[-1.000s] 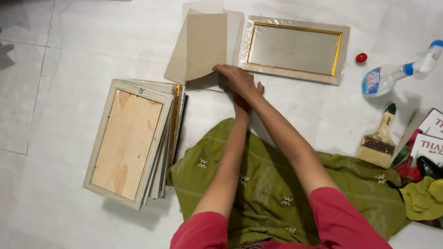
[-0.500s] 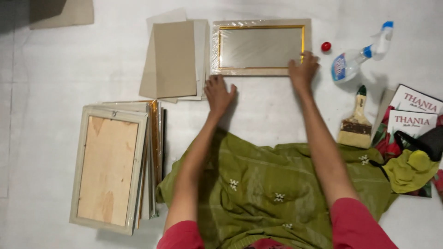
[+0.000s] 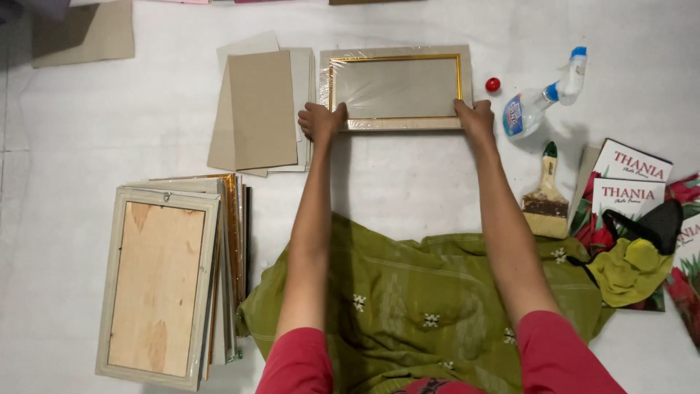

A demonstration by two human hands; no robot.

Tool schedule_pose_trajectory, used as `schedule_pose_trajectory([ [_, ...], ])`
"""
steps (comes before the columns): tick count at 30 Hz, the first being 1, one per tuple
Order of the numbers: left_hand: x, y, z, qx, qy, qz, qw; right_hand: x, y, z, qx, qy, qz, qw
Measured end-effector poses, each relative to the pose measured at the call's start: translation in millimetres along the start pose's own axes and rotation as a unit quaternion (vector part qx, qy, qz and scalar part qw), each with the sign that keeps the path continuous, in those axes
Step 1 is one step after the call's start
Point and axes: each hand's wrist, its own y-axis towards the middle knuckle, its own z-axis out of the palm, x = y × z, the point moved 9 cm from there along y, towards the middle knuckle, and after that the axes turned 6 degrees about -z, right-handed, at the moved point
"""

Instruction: Cleaning and preparing picture frames using a brush and cloth

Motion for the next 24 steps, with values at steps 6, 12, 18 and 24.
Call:
schedule_pose_trajectory([
  [6, 11.1, -35.3, -12.4, 0.159, -0.05, 0.056, 0.984, -15.4, -15.7, -10.1, 0.078, 0.071, 0.035, 0.994],
  [12, 22.4, -129.1, -57.5, 0.253, -0.443, -0.016, 0.86, -33.6, -31.4, -46.7, 0.087, 0.173, -0.064, 0.979],
  [18, 43.5, -203.7, -112.5, 0.278, -0.52, -0.066, 0.805, 66.2, -140.3, -104.0, 0.182, 0.164, -0.103, 0.964],
  [24, 63.8, -263.0, -139.4, 0.346, -0.467, -0.054, 0.812, 109.8, -217.4, -161.3, 0.156, 0.046, -0.181, 0.97],
])
